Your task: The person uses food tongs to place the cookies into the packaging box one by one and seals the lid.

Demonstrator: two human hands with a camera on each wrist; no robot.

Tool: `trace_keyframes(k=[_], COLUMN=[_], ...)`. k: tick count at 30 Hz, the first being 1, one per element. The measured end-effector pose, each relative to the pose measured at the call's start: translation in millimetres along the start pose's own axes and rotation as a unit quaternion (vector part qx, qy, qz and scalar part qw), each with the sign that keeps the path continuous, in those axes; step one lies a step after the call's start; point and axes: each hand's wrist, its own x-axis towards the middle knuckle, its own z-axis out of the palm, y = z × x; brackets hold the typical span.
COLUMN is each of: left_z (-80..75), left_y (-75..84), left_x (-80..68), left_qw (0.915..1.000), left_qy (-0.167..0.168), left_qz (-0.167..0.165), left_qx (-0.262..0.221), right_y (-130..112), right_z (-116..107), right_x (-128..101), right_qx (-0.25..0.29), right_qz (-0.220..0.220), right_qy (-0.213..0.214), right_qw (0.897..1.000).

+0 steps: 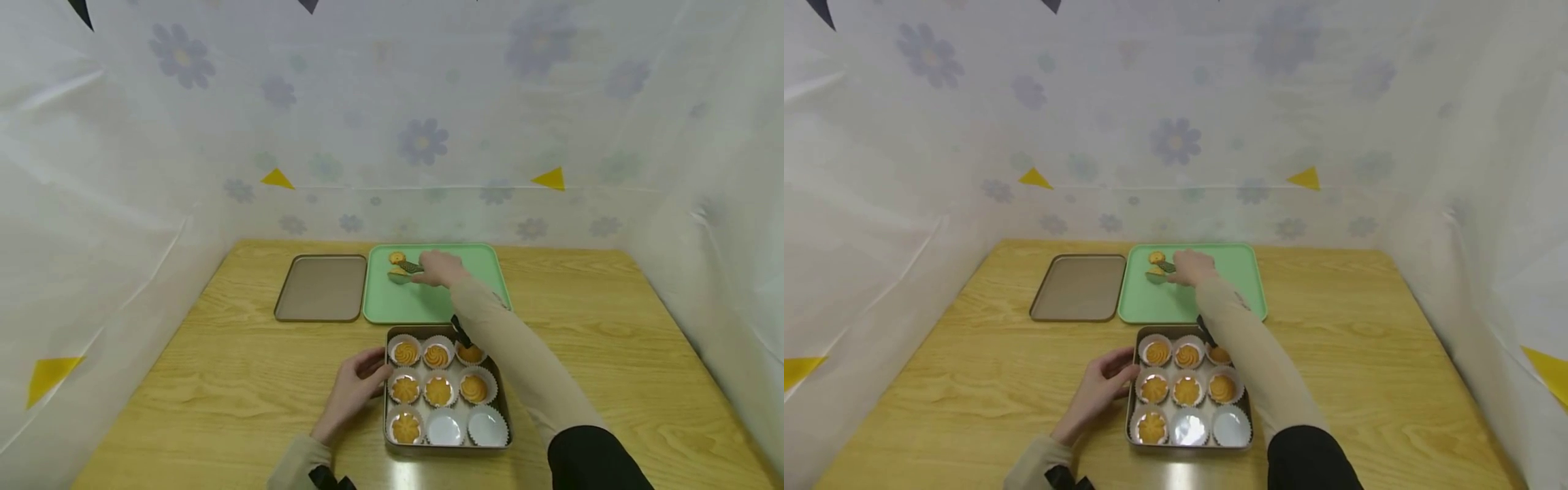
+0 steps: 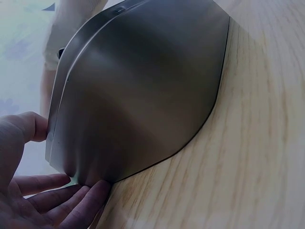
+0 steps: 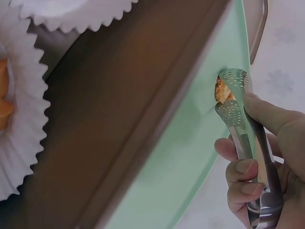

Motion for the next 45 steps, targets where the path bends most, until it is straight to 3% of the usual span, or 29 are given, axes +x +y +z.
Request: trace_keyframes(k=[18,26,34,39,45], left_z=[1.1,-0.2,-1.2,-0.6,-1.5], left_y=[0.7,1.2,0.9,1.1,1.1], left_x=[-1.1,0.1,-0.7,-1.8,-2.8], left_qw=[0.9999,1.0000,1.0000,1.0000,1.0000], left_qy=[-0.003,0.003,0.005,0.001,0.007], left_qz=[-0.004,-0.002,-0.002,-0.003,-0.002], left_qx=[-0.009,-0.007,-0.003,-0.003,-0.003], right_y=[16,23,39,51,64], right_z=[2,-2,-2,1,7], right_x=[-14,-39,-84,-129,-183], right_qx=[0.005,0.028,0.030,0.015,0.007], right_qz=[-0.019,-0.083,-0.166,-0.213,-0.271], right_qy=[0.007,0.037,0.087,0.111,0.110], right_qw=[1.000,0.995,0.982,0.970,0.956])
